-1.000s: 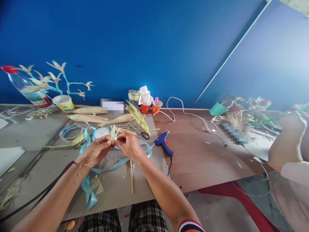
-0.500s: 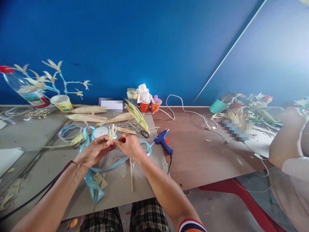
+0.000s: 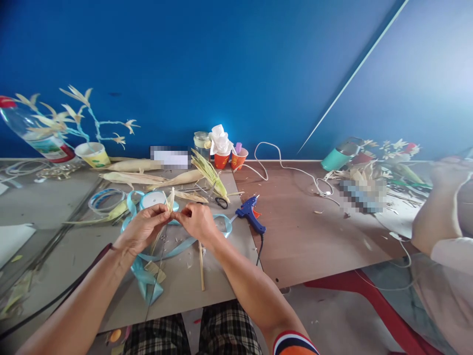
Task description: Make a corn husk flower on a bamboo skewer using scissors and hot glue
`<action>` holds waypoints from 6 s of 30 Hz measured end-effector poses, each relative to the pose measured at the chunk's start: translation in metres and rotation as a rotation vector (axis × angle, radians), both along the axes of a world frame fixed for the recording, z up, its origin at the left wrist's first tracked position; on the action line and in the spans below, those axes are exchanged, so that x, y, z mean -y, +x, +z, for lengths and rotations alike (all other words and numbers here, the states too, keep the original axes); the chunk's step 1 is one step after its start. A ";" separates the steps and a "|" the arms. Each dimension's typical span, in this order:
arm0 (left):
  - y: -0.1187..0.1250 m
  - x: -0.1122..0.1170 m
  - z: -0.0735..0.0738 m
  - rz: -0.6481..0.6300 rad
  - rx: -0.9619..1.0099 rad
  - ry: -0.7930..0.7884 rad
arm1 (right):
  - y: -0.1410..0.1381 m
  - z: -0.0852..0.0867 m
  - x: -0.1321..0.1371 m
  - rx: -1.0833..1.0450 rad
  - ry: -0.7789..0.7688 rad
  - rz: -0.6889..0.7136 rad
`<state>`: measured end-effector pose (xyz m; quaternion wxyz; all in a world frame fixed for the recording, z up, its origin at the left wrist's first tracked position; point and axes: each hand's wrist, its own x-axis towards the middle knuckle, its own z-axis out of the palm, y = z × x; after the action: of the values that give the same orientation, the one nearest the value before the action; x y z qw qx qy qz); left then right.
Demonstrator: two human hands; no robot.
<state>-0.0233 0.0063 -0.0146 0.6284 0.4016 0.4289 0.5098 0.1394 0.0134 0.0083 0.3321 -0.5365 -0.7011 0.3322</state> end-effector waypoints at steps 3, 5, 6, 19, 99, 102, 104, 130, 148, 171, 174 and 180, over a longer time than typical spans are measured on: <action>-0.001 -0.002 -0.002 -0.028 -0.088 0.021 | -0.001 -0.002 0.000 -0.005 0.008 0.006; -0.001 -0.002 -0.002 -0.024 -0.184 0.052 | -0.002 -0.004 0.001 -0.020 0.008 0.008; -0.001 -0.001 -0.001 -0.015 -0.242 0.073 | -0.002 -0.004 0.001 -0.027 0.005 0.007; 0.005 0.007 0.013 0.136 -0.451 0.168 | 0.004 -0.015 -0.009 -0.325 -0.119 0.017; -0.031 0.000 0.025 -0.011 0.309 0.019 | -0.018 -0.035 0.006 0.524 0.491 0.424; -0.031 0.000 0.025 -0.020 0.320 0.016 | -0.020 -0.038 0.007 0.556 0.495 0.457; -0.030 0.000 0.024 -0.031 0.339 0.015 | -0.021 -0.039 0.007 0.568 0.495 0.469; -0.025 0.000 0.018 -0.005 0.329 0.035 | -0.023 -0.047 0.002 0.501 0.493 0.450; -0.021 -0.003 0.012 0.083 0.133 0.034 | -0.001 -0.042 -0.019 -0.271 0.492 -0.166; -0.001 0.003 0.010 0.067 -0.437 0.181 | 0.018 -0.018 -0.023 -0.551 0.055 0.182; 0.001 0.004 0.007 0.060 -0.491 0.212 | 0.014 -0.011 -0.019 -0.700 -0.136 0.220; 0.006 0.007 0.007 0.021 -0.711 0.320 | 0.005 -0.016 -0.017 -0.733 -0.313 0.159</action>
<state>-0.0171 -0.0010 -0.0080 0.3649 0.6416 0.5391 0.4057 0.1447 0.0303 -0.0076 0.4475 -0.3707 -0.5168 0.6287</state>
